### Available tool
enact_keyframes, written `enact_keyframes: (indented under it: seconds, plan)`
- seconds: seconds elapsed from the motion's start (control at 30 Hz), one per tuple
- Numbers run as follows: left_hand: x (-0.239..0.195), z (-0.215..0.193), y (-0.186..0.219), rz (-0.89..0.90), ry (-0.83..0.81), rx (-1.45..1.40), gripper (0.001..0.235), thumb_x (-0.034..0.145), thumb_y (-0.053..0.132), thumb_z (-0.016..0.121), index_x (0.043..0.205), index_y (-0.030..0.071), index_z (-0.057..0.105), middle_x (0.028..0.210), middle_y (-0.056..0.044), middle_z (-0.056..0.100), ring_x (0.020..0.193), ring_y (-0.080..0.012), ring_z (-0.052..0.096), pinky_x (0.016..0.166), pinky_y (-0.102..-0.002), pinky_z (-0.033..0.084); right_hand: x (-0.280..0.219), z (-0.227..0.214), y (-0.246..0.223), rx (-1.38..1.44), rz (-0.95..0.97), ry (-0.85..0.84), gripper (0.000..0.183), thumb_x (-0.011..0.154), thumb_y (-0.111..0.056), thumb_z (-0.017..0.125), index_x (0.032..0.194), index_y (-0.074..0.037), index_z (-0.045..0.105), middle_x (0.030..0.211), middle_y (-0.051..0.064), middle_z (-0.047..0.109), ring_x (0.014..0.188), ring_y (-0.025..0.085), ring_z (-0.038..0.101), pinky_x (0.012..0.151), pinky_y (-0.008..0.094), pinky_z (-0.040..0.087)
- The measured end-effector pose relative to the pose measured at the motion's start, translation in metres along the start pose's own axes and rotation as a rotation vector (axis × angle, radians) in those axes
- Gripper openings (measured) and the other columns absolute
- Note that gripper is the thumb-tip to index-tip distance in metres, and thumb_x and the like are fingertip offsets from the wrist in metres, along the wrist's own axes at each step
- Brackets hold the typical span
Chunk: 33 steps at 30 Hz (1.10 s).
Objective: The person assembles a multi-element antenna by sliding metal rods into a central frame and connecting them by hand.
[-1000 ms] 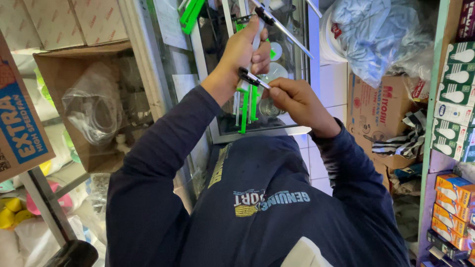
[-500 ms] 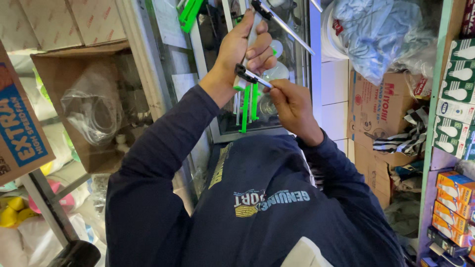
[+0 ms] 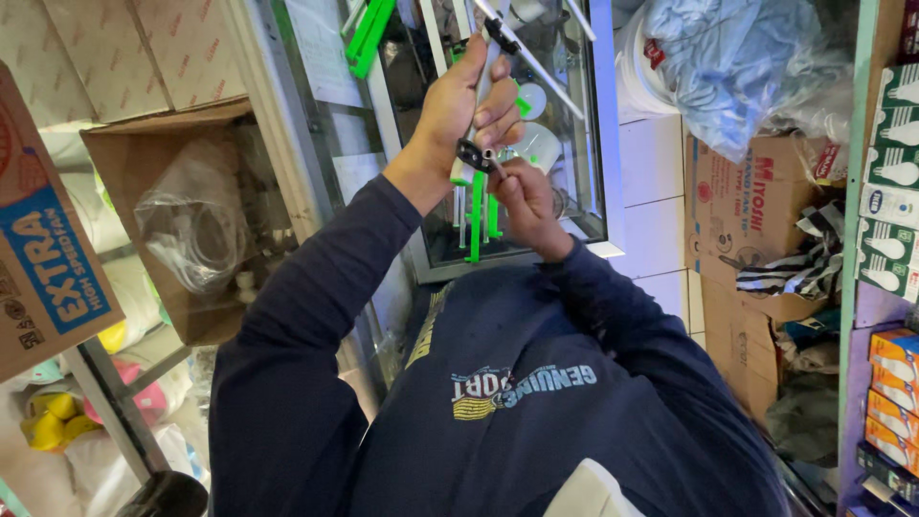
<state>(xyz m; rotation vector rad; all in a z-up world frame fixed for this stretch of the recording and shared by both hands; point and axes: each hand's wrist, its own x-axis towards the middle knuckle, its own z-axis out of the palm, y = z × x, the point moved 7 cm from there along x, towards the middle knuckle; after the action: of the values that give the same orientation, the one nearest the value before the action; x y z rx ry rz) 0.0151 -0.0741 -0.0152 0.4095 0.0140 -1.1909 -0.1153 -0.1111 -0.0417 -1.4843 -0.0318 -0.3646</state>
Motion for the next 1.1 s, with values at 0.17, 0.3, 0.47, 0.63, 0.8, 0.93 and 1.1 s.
enact_keyframes:
  seconds: [0.17, 0.3, 0.47, 0.63, 0.8, 0.93, 1.1]
  plan:
    - [0.000, -0.006, 0.001, -0.034, 0.061, -0.025, 0.046, 0.109, 0.055, 0.034, 0.098, 0.013, 0.048, 0.055, -0.001, 0.037, 0.041, -0.0186, 0.038, 0.055, -0.037, 0.037, 0.000, 0.017, 0.006, 0.250, -0.066, -0.032, 0.036, 0.116, -0.035, 0.041, 0.096, -0.005, 0.046, 0.083, 0.003, 0.043, 0.074, 0.014, 0.037, 0.068, 0.033, 0.033]
    - [-0.006, -0.001, -0.002, -0.023, 0.150, 0.052, 0.044, 0.110, 0.054, 0.037, 0.097, 0.013, 0.047, 0.054, 0.000, 0.036, 0.041, -0.0179, 0.038, 0.053, -0.035, 0.038, -0.009, -0.001, -0.015, -0.032, -0.194, -0.065, 0.035, 0.109, -0.033, 0.049, 0.088, -0.005, 0.043, 0.076, 0.001, 0.040, 0.067, 0.013, 0.037, 0.061, 0.032, 0.030]
    - [-0.010, 0.019, -0.005, 0.006, 0.195, 0.314, 0.042, 0.108, 0.054, 0.039, 0.095, 0.014, 0.046, 0.051, 0.001, 0.037, 0.037, -0.0159, 0.037, 0.049, -0.034, 0.039, -0.012, -0.029, 0.001, 0.172, 0.027, 0.087, 0.027, 0.117, -0.024, 0.045, 0.096, -0.007, 0.050, 0.084, -0.002, 0.044, 0.074, 0.010, 0.041, 0.067, 0.029, 0.034]
    - [-0.014, 0.037, -0.009, 0.139, 0.215, 0.702, 0.042, 0.109, 0.050, 0.044, 0.088, 0.014, 0.045, 0.051, 0.001, 0.041, 0.036, -0.0121, 0.037, 0.041, -0.028, 0.035, -0.026, -0.042, 0.000, -0.086, 0.128, 0.128, 0.026, 0.114, -0.021, 0.050, 0.122, -0.003, 0.068, 0.085, 0.000, 0.045, 0.072, 0.008, 0.042, 0.064, 0.024, 0.036]
    - [-0.015, 0.022, -0.028, 0.231, 0.332, 0.972, 0.032, 0.106, 0.038, 0.054, 0.087, 0.013, 0.049, 0.060, 0.004, 0.045, 0.044, -0.0068, 0.039, 0.039, -0.026, 0.032, -0.049, -0.004, 0.050, 0.521, 0.344, 0.019, 0.035, 0.114, -0.034, 0.045, 0.138, -0.012, 0.059, 0.073, -0.005, 0.048, 0.057, 0.005, 0.041, 0.052, 0.023, 0.032]
    - [-0.017, 0.011, -0.046, 0.396, 0.254, 1.112, 0.035, 0.113, 0.031, 0.056, 0.086, 0.010, 0.052, 0.067, 0.005, 0.046, 0.057, -0.0050, 0.042, 0.050, -0.026, 0.033, -0.064, 0.014, 0.054, 0.746, 0.483, 0.017, 0.038, 0.110, -0.038, 0.048, 0.142, -0.019, 0.054, 0.070, -0.003, 0.047, 0.051, 0.008, 0.042, 0.047, 0.025, 0.032]
    - [-0.031, 0.035, -0.053, 0.530, 0.300, 1.212, 0.026, 0.108, 0.027, 0.057, 0.090, 0.009, 0.051, 0.067, 0.004, 0.048, 0.058, -0.0065, 0.044, 0.051, -0.027, 0.036, -0.072, 0.015, 0.056, 0.927, 0.603, 0.089, 0.034, 0.108, -0.042, 0.043, 0.128, -0.017, 0.055, 0.080, 0.002, 0.058, 0.055, 0.011, 0.045, 0.050, 0.026, 0.034]
